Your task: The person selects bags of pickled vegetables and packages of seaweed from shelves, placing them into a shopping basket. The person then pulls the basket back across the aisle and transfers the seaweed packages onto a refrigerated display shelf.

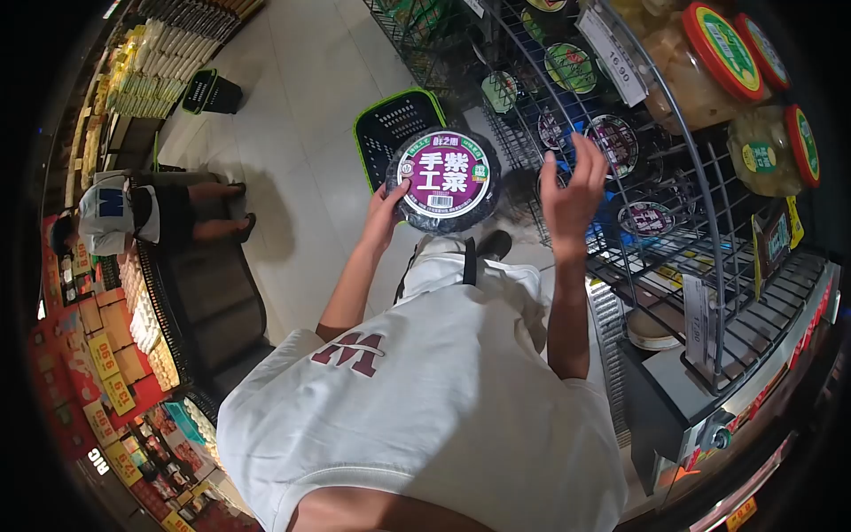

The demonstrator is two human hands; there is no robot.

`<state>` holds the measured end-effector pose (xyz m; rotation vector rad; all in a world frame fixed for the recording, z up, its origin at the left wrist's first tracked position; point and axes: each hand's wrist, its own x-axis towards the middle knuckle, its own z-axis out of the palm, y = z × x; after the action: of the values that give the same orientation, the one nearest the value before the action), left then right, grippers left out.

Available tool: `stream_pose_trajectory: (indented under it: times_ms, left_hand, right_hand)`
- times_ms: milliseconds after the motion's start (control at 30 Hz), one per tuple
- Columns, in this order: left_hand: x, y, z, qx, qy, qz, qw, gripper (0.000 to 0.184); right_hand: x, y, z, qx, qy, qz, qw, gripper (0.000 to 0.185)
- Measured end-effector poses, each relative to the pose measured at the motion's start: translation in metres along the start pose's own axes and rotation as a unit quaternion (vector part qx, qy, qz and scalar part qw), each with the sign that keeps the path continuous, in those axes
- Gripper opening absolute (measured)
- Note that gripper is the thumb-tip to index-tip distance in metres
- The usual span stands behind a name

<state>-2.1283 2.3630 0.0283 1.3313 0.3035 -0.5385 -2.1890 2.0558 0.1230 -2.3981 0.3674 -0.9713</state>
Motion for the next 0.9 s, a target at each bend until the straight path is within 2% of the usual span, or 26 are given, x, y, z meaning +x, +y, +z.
stream_pose_trajectory:
  times_ms: [33, 100, 133, 200, 233, 300, 333, 367, 400, 500, 533, 567, 633, 667, 700, 767, 833, 900]
  left_hand:
    - [0.016, -0.020, -0.020, 0.015, 0.024, -0.055, 0.998, 0.046]
    - [0.057, -0.078, -0.070, 0.047, 0.068, -0.164, 0.983, 0.050]
    - [0.075, -0.110, -0.091, 0.049, 0.089, -0.197, 0.975, 0.053]
    - [0.089, -0.137, -0.101, 0.023, 0.139, -0.236, 0.962, 0.046]
    - [0.099, -0.157, -0.109, 0.013, 0.162, -0.258, 0.953, 0.043]
    - [0.130, -0.189, -0.122, 0.012, 0.200, -0.245, 0.949, 0.043]
    - [0.145, -0.204, -0.125, 0.007, 0.233, -0.235, 0.944, 0.042]
    - [0.160, -0.217, -0.130, 0.002, 0.266, -0.223, 0.938, 0.042]
    - [0.185, -0.236, -0.142, 0.012, 0.312, -0.266, 0.912, 0.039]
    - [0.242, -0.277, -0.160, -0.077, 0.374, -0.270, 0.884, 0.064]
    - [0.260, -0.291, -0.171, -0.145, 0.347, -0.256, 0.891, 0.076]
    - [0.274, -0.299, -0.181, -0.174, 0.320, -0.263, 0.893, 0.062]
    - [0.278, -0.265, -0.175, -0.249, 0.243, -0.264, 0.900, 0.050]
    - [0.283, -0.252, -0.167, -0.222, 0.263, -0.300, 0.890, 0.040]
    - [0.299, -0.273, -0.183, -0.216, 0.221, -0.336, 0.890, 0.043]
    - [0.304, -0.259, -0.172, -0.118, 0.135, -0.348, 0.920, 0.039]
    - [0.293, -0.222, -0.142, 0.039, 0.034, -0.296, 0.954, 0.032]
    - [0.290, -0.201, -0.113, 0.147, -0.009, -0.285, 0.947, 0.031]
  right_hand:
    - [0.015, 0.007, -0.005, -0.067, 0.000, -0.045, 0.997, 0.038]
    - [0.028, 0.021, 0.002, -0.192, -0.023, -0.013, 0.981, 0.036]
    - [0.032, 0.020, 0.008, -0.225, -0.078, 0.036, 0.971, 0.037]
    - [0.035, 0.019, 0.018, -0.293, -0.188, 0.137, 0.927, 0.038]
    - [0.033, 0.024, 0.020, -0.296, -0.174, 0.118, 0.932, 0.041]
    - [0.031, 0.031, 0.025, -0.300, -0.148, 0.077, 0.939, 0.046]
    - [0.038, 0.023, 0.027, -0.325, -0.179, 0.140, 0.918, 0.048]
    - [0.039, 0.019, 0.029, -0.323, -0.185, 0.163, 0.914, 0.046]
    - [0.042, 0.017, 0.031, -0.320, -0.188, 0.182, 0.910, 0.045]
    - [0.050, 0.001, 0.037, -0.301, -0.187, 0.211, 0.911, 0.036]
    - [0.046, 0.010, 0.038, -0.301, -0.178, 0.193, 0.917, 0.032]
    - [0.044, 0.017, 0.039, -0.313, -0.180, 0.176, 0.916, 0.032]
    - [0.038, 0.026, 0.040, -0.338, -0.174, 0.150, 0.912, 0.031]
    - [0.037, 0.027, 0.041, -0.349, -0.170, 0.142, 0.911, 0.031]
    - [0.037, 0.025, 0.041, -0.353, -0.178, 0.153, 0.905, 0.031]
    - [0.042, 0.020, 0.040, -0.363, -0.187, 0.170, 0.897, 0.031]
    - [0.043, 0.020, 0.038, -0.322, -0.150, 0.136, 0.925, 0.033]
    - [0.045, 0.019, 0.035, -0.310, -0.148, 0.147, 0.928, 0.034]
